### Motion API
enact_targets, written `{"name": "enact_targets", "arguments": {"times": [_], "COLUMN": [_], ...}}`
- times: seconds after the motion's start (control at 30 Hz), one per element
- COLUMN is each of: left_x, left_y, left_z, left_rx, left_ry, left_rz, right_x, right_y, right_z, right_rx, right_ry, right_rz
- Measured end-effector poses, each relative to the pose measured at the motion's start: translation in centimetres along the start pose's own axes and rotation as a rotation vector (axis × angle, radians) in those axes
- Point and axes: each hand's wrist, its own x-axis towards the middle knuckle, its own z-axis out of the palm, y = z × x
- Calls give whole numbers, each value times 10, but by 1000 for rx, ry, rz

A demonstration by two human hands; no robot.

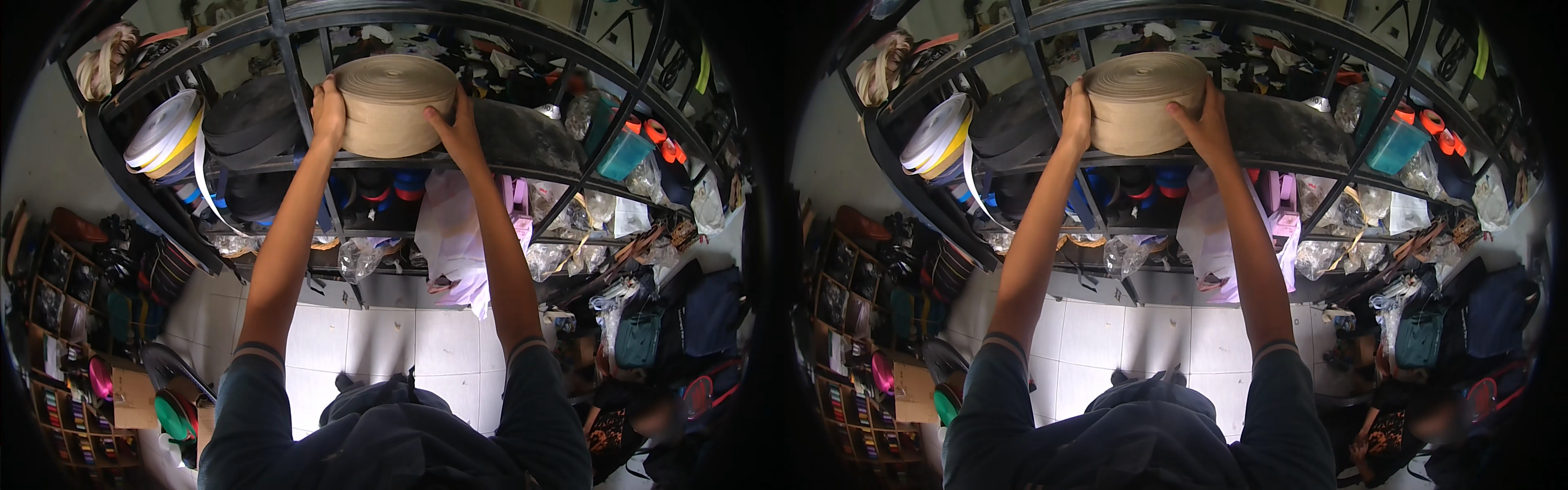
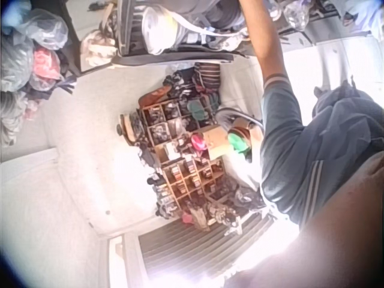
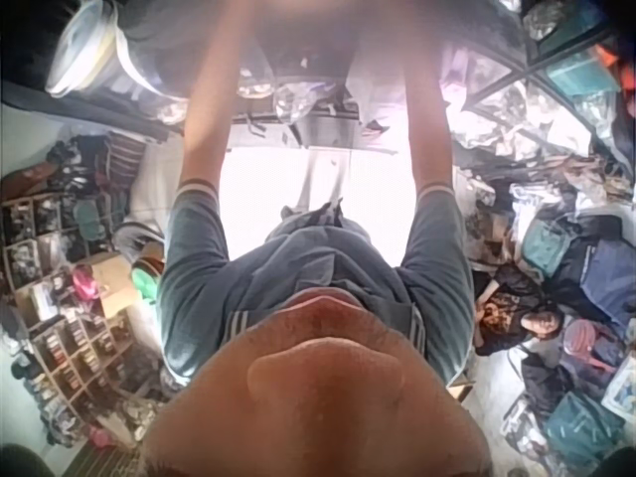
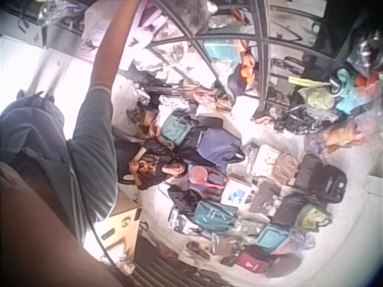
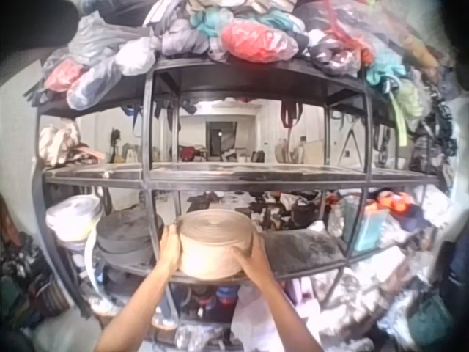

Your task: The person picks up large rolls of textile material from a chair and places them onto various shelves on a metal storage rack.

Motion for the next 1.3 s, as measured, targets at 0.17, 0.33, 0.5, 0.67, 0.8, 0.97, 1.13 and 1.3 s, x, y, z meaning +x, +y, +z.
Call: {"name": "enact_targets", "arguments": {"times": [0.17,0.33,0.5,0.67,0.8,0.97,1.13,1.3], "left_x": [-6,10,24,23,18,-21,-44,-66], "left_y": [1,-8,-21,-22,-21,2,14,42], "left_z": [3,0,1,2,0,5,1,14], "left_rx": [-105,-70,-59,-187,-251,-65,-11,-66], "left_ry": [-36,-14,-67,-148,-111,-27,94,147], "left_rz": [-3,15,15,-64,-50,54,260,414], "right_x": [-1,-3,-2,-2,-3,-4,-7,-14], "right_y": [-2,-13,-41,-37,-39,-34,-36,-33], "right_z": [-4,-2,3,6,9,-2,-2,-7], "right_rx": [21,-112,-320,-386,-367,-337,-204,13], "right_ry": [-9,69,-22,-42,-37,-49,-39,24], "right_rz": [17,-125,-390,-407,-361,-361,-388,-355]}}
